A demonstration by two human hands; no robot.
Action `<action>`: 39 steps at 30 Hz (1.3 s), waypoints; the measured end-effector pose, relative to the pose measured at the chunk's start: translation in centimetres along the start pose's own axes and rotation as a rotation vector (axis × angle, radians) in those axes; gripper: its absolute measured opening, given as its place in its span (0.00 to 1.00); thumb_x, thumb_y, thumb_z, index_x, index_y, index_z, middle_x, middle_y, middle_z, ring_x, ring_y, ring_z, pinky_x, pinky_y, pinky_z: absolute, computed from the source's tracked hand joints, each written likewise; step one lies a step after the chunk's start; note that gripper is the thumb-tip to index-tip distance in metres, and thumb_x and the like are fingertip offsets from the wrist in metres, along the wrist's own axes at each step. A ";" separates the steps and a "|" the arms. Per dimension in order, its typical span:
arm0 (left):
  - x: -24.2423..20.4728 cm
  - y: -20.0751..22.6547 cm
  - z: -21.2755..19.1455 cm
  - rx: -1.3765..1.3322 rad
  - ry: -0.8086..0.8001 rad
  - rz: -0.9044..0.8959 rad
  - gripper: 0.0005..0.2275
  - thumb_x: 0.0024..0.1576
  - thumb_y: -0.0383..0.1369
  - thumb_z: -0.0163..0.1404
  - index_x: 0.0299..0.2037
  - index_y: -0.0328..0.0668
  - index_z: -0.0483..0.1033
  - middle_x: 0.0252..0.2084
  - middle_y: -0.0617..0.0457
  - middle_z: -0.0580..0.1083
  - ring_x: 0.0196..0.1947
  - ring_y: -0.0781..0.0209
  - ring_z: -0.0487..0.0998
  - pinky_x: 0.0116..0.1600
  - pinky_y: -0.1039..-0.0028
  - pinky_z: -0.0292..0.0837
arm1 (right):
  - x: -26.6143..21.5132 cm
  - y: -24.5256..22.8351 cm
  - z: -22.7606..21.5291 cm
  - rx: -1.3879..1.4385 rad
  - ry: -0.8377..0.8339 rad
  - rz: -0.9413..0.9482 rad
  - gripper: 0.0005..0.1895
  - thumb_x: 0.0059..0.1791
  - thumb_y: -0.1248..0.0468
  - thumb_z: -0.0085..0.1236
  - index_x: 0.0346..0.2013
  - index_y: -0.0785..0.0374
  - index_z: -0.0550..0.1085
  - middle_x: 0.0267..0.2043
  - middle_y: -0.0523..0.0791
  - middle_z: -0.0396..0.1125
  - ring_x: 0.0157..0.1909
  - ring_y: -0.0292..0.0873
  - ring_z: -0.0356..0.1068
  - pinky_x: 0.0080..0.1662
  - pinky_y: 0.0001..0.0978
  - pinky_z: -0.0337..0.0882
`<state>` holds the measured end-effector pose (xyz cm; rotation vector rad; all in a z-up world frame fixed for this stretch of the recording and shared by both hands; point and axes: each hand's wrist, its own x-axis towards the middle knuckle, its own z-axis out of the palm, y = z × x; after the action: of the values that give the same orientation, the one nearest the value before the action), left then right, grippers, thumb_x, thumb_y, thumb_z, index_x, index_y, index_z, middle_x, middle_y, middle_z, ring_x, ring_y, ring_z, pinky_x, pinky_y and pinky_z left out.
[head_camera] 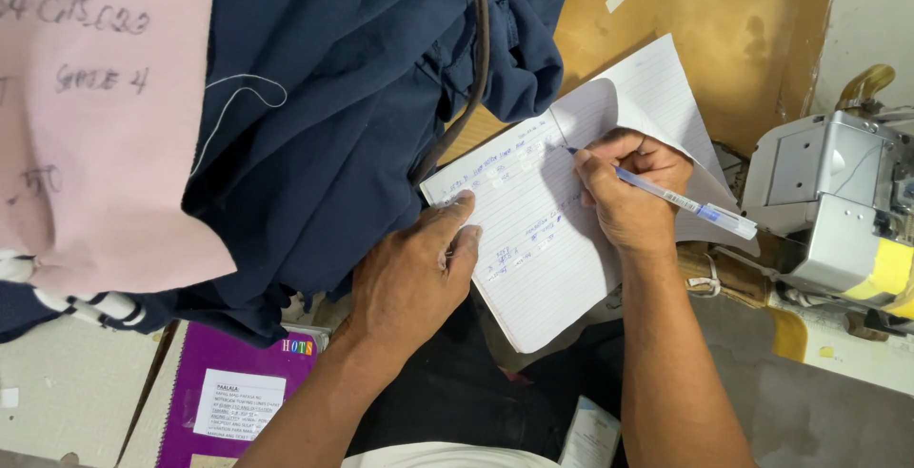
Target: The person picks up a notebook and a pen, then writes in the notebook while seated. They handle a pink paper note attached to a pile of dark blue garments and continue writing in the notebook.
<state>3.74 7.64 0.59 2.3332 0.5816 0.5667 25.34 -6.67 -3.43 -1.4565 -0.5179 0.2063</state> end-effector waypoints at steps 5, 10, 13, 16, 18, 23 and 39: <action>0.6 0.4 -0.4 -0.015 0.014 0.033 0.15 0.58 0.35 0.52 0.53 0.41 0.82 0.42 0.43 0.82 0.35 0.46 0.85 0.33 0.60 0.80 | 0.2 1.3 -0.5 -0.009 0.024 -0.006 0.08 0.44 0.79 0.67 0.29 0.75 0.73 0.21 0.53 0.66 0.14 0.34 0.62 0.19 0.22 0.63; 0.8 -0.2 -0.3 0.003 0.015 0.052 0.15 0.58 0.35 0.53 0.53 0.42 0.82 0.41 0.44 0.82 0.35 0.47 0.85 0.32 0.63 0.79 | 0.1 1.8 -0.8 -0.030 -0.001 -0.032 0.08 0.42 0.79 0.68 0.29 0.75 0.74 0.22 0.51 0.66 0.17 0.31 0.62 0.21 0.21 0.62; 0.6 -0.4 0.1 0.040 0.040 0.048 0.15 0.58 0.36 0.53 0.53 0.44 0.82 0.42 0.46 0.83 0.35 0.50 0.85 0.32 0.64 0.80 | -0.4 1.4 -0.3 -0.037 -0.047 -0.064 0.08 0.42 0.80 0.70 0.28 0.74 0.75 0.25 0.52 0.68 0.21 0.31 0.63 0.24 0.21 0.63; 0.8 -0.3 -0.1 0.033 0.041 0.049 0.14 0.59 0.36 0.53 0.53 0.44 0.82 0.41 0.46 0.82 0.34 0.50 0.85 0.32 0.63 0.80 | -0.6 1.4 -0.1 -0.036 -0.090 -0.086 0.09 0.42 0.79 0.71 0.28 0.73 0.75 0.26 0.53 0.69 0.23 0.31 0.63 0.25 0.21 0.64; 0.8 -0.3 -0.2 0.047 0.044 0.060 0.14 0.59 0.36 0.53 0.52 0.44 0.82 0.40 0.46 0.83 0.34 0.51 0.85 0.33 0.65 0.80 | -0.6 1.4 0.2 -0.028 -0.110 -0.101 0.09 0.42 0.79 0.71 0.29 0.74 0.76 0.27 0.53 0.70 0.23 0.31 0.62 0.26 0.21 0.64; 0.6 -0.4 0.0 0.034 0.048 0.057 0.14 0.58 0.36 0.52 0.53 0.44 0.82 0.39 0.45 0.82 0.34 0.49 0.85 0.34 0.62 0.79 | -0.9 1.1 0.6 -0.095 -0.109 -0.127 0.09 0.42 0.78 0.72 0.27 0.73 0.76 0.26 0.53 0.70 0.24 0.32 0.64 0.27 0.22 0.66; 10.0 2.2 3.1 0.070 -0.021 0.051 0.14 0.51 0.32 0.61 0.45 0.36 0.77 0.34 0.41 0.77 0.26 0.34 0.82 0.25 0.47 0.76 | -0.6 1.1 0.4 -0.256 -0.065 -0.132 0.05 0.42 0.75 0.70 0.24 0.70 0.80 0.19 0.49 0.65 0.22 0.34 0.63 0.26 0.27 0.65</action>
<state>14.01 9.97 2.39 2.4235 0.5416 0.5533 24.81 -6.44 -4.67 -1.6608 -0.7113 0.0848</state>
